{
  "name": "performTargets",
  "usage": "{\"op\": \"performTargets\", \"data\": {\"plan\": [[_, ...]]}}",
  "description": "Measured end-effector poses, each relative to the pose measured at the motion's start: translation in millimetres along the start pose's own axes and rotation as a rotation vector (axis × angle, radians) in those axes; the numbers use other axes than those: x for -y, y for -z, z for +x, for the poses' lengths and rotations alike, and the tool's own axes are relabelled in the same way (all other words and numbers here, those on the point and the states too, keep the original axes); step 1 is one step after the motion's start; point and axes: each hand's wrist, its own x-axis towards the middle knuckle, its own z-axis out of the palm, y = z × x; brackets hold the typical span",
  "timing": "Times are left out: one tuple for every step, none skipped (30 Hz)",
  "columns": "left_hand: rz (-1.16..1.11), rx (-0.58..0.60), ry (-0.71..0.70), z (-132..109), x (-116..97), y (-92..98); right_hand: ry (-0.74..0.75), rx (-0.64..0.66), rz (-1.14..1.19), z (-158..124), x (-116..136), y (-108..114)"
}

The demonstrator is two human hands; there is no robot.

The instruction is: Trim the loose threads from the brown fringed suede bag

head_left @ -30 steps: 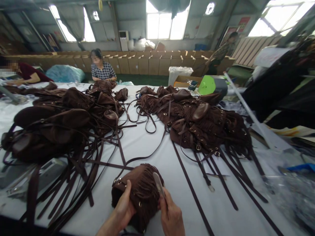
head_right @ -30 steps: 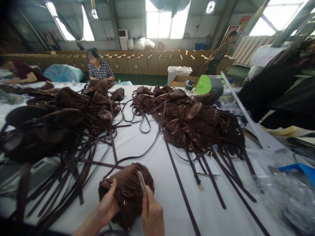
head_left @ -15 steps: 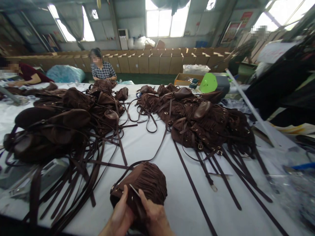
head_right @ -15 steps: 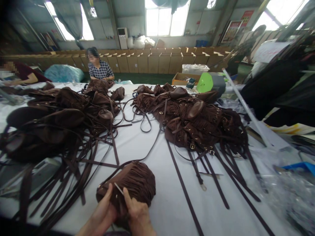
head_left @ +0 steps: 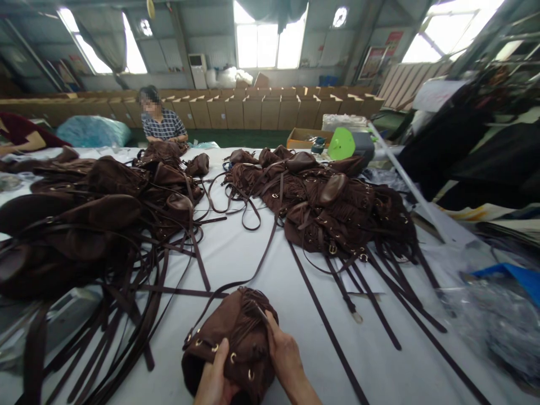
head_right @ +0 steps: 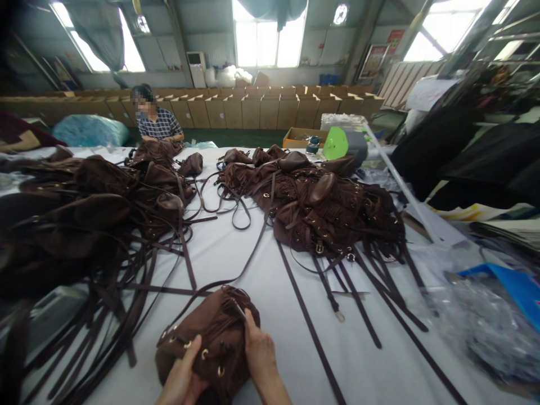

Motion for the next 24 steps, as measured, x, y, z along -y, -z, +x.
{"op": "performTargets", "data": {"plan": [[0.01, -0.005, -0.009, -0.2, -2.3, 0.2, -0.072, 0.049, 0.207, 1.7, 2.2, 5.2], [0.022, -0.012, -0.022, -0.5, -5.2, 0.9, -0.16, 0.113, 0.431, 3.4, 4.3, 12.1], [0.03, -0.018, -0.035, -1.0, -8.2, 2.0, -0.257, 0.178, 0.651, 5.0, 6.3, 20.2], [0.029, -0.02, -0.043, -1.5, -11.0, 3.5, -0.352, 0.233, 0.85, 6.0, 8.4, 29.1], [0.027, -0.023, -0.051, -1.8, -13.3, 5.4, -0.433, 0.27, 1.015, 6.3, 10.9, 37.8], [0.027, -0.028, -0.061, -1.9, -14.7, 7.6, -0.488, 0.29, 1.143, 5.8, 13.9, 45.9], [0.029, -0.033, -0.072, -1.6, -15.2, 9.8, -0.517, 0.304, 1.239, 4.7, 17.5, 52.6], [0.034, -0.041, -0.084, -0.8, -14.8, 12.2, -0.532, 0.313, 1.305, 3.0, 21.6, 57.5], [0.042, -0.051, -0.096, 0.6, -13.8, 14.5, -0.546, 0.322, 1.35, 0.9, 26.1, 60.6], [0.049, -0.061, -0.111, 2.6, -12.4, 16.8, -0.561, 0.338, 1.381, -1.4, 30.5, 61.9], [0.054, -0.068, -0.124, 5.1, -11.2, 19.1, -0.575, 0.355, 1.399, -3.8, 34.4, 61.6], [0.054, -0.07, -0.136, 8.0, -10.5, 21.4, -0.582, 0.373, 1.404, -6.2, 37.4, 60.2], [0.048, -0.071, -0.147, 11.2, -10.6, 23.6, -0.582, 0.392, 1.395, -8.7, 39.2, 57.9], [0.036, -0.069, -0.16, 14.5, -11.7, 25.9, -0.576, 0.41, 1.37, -11.1, 39.5, 55.4], [0.02, -0.068, -0.173, 17.8, -13.8, 28.1, -0.567, 0.426, 1.333, -13.6, 38.3, 52.8], [0.005, -0.07, -0.183, 20.8, -16.7, 30.4, -0.556, 0.442, 1.28, -16.2, 35.6, 50.7], [-0.004, -0.075, -0.193, 23.4, -20.2, 32.7, -0.547, 0.462, 1.212, -18.8, 31.6, 49.1], [-0.007, -0.078, -0.211, 25.5, -23.9, 34.8, -0.537, 0.485, 1.124, -21.4, 26.7, 48.2], [-0.005, -0.083, -0.225, 26.9, -27.5, 36.6, -0.517, 0.499, 1.011, -24.1, 21.3, 47.9], [0.003, -0.089, -0.236, 27.5, -30.6, 37.9, -0.48, 0.493, 0.876, -26.9, 16.1, 48.1], [0.014, -0.096, -0.246, 27.2, -33.1, 38.4, -0.429, 0.464, 0.732, -29.6, 11.6, 48.4], [0.023, -0.104, -0.254, 25.9, -34.7, 38.0, -0.374, 0.411, 0.598, -32.1, 8.3, 48.5], [0.03, -0.111, -0.257, 23.6, -35.4, 36.4, -0.326, 0.338, 0.487, -34.3, 6.8, 47.9], [0.037, -0.117, -0.252, 20.4, -35.2, 33.7, -0.282, 0.261, 0.403, -36.1, 7.5, 46.3]]}}
